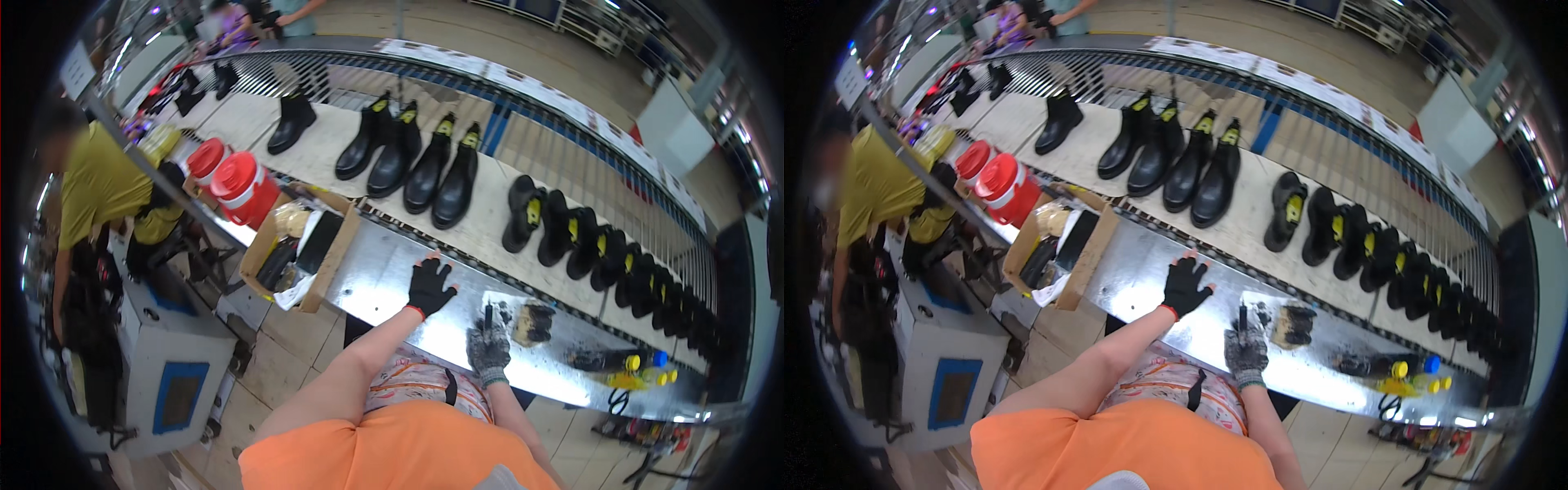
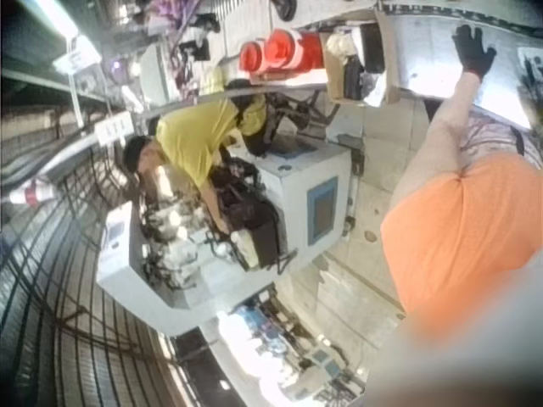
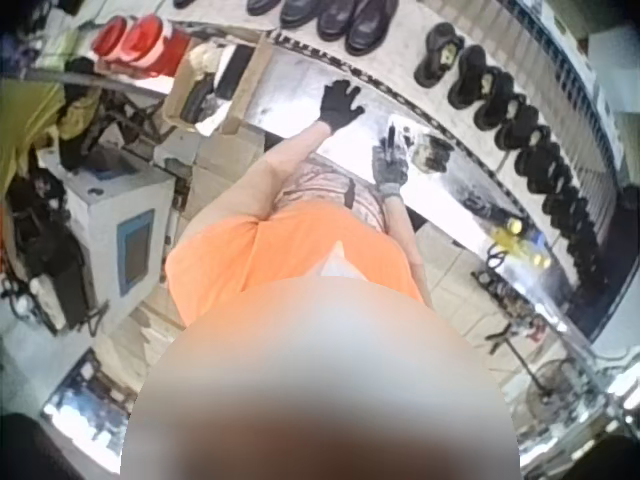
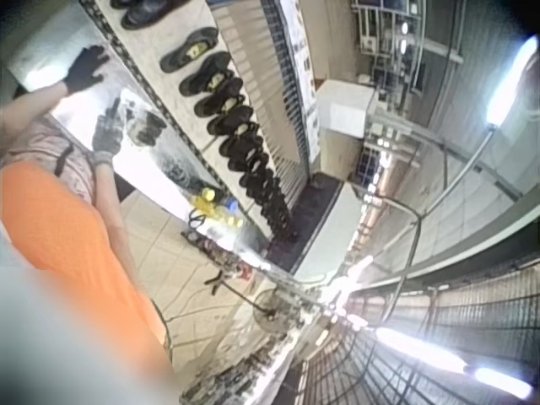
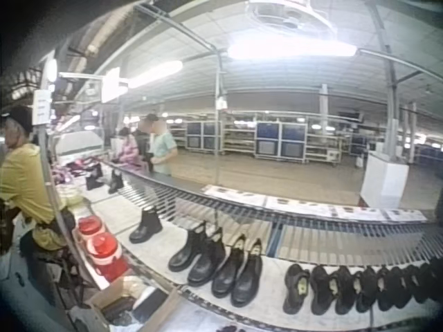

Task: Polishing and finishing leather boots on a manufacturing line.

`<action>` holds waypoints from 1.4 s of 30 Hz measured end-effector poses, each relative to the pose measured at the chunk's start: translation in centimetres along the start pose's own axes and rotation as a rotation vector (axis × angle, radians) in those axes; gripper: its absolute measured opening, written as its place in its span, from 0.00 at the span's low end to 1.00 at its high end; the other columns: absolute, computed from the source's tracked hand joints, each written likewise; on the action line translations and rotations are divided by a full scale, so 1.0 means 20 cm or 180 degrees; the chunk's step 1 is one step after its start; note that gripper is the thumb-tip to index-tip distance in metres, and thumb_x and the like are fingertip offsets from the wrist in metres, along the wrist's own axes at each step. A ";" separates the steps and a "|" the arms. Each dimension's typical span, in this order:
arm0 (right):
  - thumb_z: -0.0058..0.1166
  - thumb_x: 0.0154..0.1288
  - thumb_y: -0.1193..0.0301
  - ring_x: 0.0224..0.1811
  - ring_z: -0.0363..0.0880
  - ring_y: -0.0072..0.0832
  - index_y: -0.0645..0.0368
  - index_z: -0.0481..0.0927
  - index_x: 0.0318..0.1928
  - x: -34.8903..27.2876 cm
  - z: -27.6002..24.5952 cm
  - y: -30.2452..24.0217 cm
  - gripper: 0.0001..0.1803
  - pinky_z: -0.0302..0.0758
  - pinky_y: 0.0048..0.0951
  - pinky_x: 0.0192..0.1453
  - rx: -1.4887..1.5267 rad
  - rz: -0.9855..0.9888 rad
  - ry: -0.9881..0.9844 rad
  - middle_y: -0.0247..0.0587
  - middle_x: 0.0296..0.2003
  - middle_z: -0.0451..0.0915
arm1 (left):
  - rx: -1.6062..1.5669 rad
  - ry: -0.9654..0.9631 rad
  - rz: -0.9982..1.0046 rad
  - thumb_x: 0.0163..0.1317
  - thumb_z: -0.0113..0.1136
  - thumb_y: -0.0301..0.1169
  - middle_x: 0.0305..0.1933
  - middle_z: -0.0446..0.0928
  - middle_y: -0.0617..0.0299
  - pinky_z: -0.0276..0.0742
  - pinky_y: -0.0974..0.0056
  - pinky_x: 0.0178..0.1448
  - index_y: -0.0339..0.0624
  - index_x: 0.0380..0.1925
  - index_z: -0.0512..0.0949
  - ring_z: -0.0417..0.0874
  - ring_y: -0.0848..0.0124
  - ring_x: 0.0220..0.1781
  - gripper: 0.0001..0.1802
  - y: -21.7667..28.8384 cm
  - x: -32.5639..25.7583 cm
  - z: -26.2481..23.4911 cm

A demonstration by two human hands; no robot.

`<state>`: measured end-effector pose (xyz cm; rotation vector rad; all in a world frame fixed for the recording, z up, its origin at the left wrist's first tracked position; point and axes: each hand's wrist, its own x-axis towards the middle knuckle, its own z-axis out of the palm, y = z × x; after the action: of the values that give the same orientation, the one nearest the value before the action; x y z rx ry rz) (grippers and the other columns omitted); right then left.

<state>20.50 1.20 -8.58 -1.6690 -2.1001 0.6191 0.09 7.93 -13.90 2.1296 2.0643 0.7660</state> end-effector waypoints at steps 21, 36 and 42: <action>0.52 0.57 0.64 0.64 0.63 0.46 0.53 0.56 0.68 0.02 0.01 -0.02 0.38 0.61 0.37 0.65 -0.0062 0.0100 -0.0129 0.53 0.63 0.63 | -0.0055 -0.0045 -0.0062 0.55 0.57 0.52 0.69 0.53 0.43 0.47 0.42 0.69 0.49 0.59 0.68 0.53 0.50 0.71 0.33 -0.01 0.00 -0.04; 0.51 0.58 0.65 0.65 0.59 0.50 0.50 0.52 0.69 0.02 0.00 -0.01 0.39 0.57 0.43 0.67 0.0032 0.0202 -0.0335 0.54 0.63 0.62 | -0.0060 0.0031 -0.0024 0.55 0.56 0.52 0.68 0.55 0.44 0.48 0.43 0.69 0.47 0.58 0.69 0.54 0.50 0.70 0.33 -0.01 -0.01 -0.05; 0.53 0.57 0.63 0.63 0.65 0.44 0.52 0.61 0.66 0.02 0.00 -0.03 0.35 0.62 0.38 0.64 -0.0087 0.0194 -0.0151 0.52 0.61 0.66 | 0.0012 0.0002 -0.0040 0.55 0.56 0.52 0.68 0.56 0.44 0.48 0.43 0.69 0.47 0.58 0.69 0.55 0.51 0.70 0.33 0.00 -0.01 -0.05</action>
<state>20.04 1.59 -8.21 -1.7555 -2.1062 0.6577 -0.34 7.52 -13.19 2.1166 2.0791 0.7621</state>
